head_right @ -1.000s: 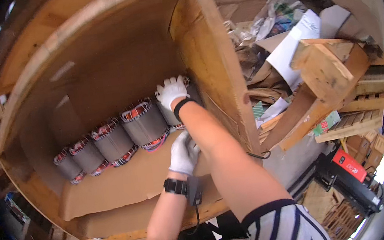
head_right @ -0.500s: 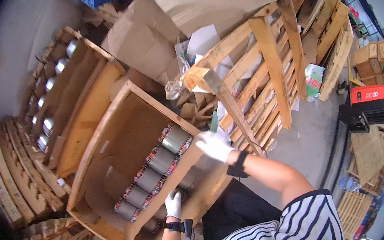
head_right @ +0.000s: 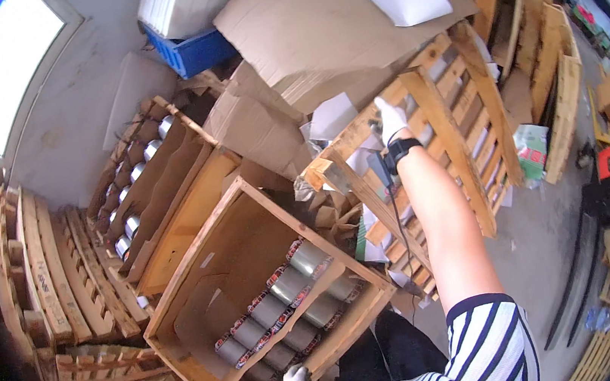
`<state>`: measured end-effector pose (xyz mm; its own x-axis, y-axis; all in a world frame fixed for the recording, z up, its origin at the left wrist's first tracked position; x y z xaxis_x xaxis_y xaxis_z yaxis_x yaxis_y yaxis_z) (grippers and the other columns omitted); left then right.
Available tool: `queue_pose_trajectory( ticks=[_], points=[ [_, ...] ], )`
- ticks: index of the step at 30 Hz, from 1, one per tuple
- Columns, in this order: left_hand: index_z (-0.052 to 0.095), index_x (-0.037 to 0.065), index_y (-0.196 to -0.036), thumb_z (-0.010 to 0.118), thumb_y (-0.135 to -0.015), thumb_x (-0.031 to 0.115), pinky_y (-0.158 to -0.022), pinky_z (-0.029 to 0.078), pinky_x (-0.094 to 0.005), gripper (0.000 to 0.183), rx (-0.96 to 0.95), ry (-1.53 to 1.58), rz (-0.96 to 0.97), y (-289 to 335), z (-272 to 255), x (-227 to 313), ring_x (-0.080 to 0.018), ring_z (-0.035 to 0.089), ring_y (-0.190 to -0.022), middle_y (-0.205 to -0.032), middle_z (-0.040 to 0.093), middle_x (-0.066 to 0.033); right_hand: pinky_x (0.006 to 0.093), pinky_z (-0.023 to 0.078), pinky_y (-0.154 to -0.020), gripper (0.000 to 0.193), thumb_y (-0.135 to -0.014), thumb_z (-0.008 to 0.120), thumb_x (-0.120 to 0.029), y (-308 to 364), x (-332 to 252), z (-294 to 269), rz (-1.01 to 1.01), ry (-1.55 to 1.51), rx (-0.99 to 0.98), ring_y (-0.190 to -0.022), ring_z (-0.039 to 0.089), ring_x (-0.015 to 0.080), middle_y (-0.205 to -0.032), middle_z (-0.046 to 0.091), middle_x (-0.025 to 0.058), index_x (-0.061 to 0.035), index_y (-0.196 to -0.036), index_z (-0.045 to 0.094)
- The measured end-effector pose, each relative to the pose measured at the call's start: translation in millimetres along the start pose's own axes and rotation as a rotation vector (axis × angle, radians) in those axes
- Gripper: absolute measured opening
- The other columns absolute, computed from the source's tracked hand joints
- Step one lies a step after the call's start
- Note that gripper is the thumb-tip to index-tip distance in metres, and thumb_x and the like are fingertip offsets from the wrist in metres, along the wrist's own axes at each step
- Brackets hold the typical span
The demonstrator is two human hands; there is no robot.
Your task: Packing finished metal motor components into wooden crates with cardboard separators.
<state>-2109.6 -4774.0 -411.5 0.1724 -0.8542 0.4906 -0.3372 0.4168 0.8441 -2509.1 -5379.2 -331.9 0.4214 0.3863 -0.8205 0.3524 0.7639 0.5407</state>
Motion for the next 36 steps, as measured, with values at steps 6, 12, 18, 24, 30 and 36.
queue_pose_trajectory(
  ticks=[6,12,18,24,30,36],
  points=[
    [0.059,0.003,-0.088,0.052,-0.081,0.015,-0.058,0.045,-0.0358,0.016,0.072,-0.103,0.037,16,-33,-121,-0.0248,0.055,-0.069,-0.084,0.062,-0.0133,0.033,0.047,-0.049,0.051,-0.081,0.065,-0.038,-55,-34,47,-0.092,-0.35,-0.064,-0.066,0.056,0.0255,-0.098,0.055,0.0136,-0.0086,-0.115,0.04],
    [0.057,0.005,-0.085,0.055,-0.074,0.006,-0.06,0.045,-0.0388,0.012,-0.02,-0.124,0.271,80,-17,-83,-0.0285,0.057,-0.072,-0.08,0.057,-0.0152,0.0251,0.033,-0.038,0.016,-0.09,0.053,-0.024,-12,-130,111,-0.123,-0.256,-0.287,-0.041,0.038,0.0127,-0.06,0.049,0.0022,-0.0136,-0.078,0.05],
    [0.062,-0.004,-0.099,0.053,-0.084,0.014,-0.059,0.045,-0.0261,0.025,-0.008,-0.116,0.098,63,9,-15,-0.0122,0.054,-0.064,-0.077,0.062,-0.0069,0.0255,0.037,-0.041,0.015,-0.087,0.058,-0.021,71,-218,128,-0.54,-0.061,-0.469,-0.044,0.046,0.012,-0.062,0.056,0.0043,-0.0068,-0.081,0.057],
    [0.057,-0.003,-0.11,0.057,-0.086,0.017,-0.093,0.041,-0.0326,0.031,-0.03,0.043,0.496,133,89,227,-0.0241,0.056,-0.107,-0.112,0.06,-0.0158,0.023,0.037,-0.044,0.015,-0.087,0.059,-0.022,192,-198,126,-0.343,-0.011,-0.63,-0.047,0.045,0.0097,-0.061,0.053,0.0016,-0.0086,-0.081,0.056],
    [0.038,-0.002,-0.127,0.055,-0.089,0.033,-0.095,0.037,-0.0321,0.055,-0.469,0.431,0.674,184,154,413,-0.0204,0.045,-0.114,-0.124,0.048,-0.0145,0.0206,0.035,-0.047,0.019,-0.092,0.051,-0.023,320,-70,50,-0.097,0.337,-0.686,-0.05,0.044,0.008,-0.06,0.05,-0.0011,-0.0099,-0.078,0.054],
    [0.057,0.005,-0.079,0.058,-0.086,0.026,-0.057,0.05,-0.0283,0.022,0.097,1.16,0.491,118,60,312,-0.0134,0.057,-0.059,-0.072,0.059,-0.0032,0.0344,0.042,-0.077,0.052,-0.09,0.04,-0.051,330,12,-29,0.385,-0.28,-0.846,-0.089,0.055,0.0206,-0.111,0.06,0.0104,-0.0067,-0.113,0.055]
  ],
)
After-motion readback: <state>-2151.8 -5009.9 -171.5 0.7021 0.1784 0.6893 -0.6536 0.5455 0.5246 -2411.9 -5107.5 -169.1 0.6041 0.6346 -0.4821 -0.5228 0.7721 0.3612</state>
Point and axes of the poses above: each hand's wrist, its own y-axis away from the middle knuckle, its own z-axis out of the palm, x = y × z, the point moved 5 cm from there along -y, towards the middle knuckle
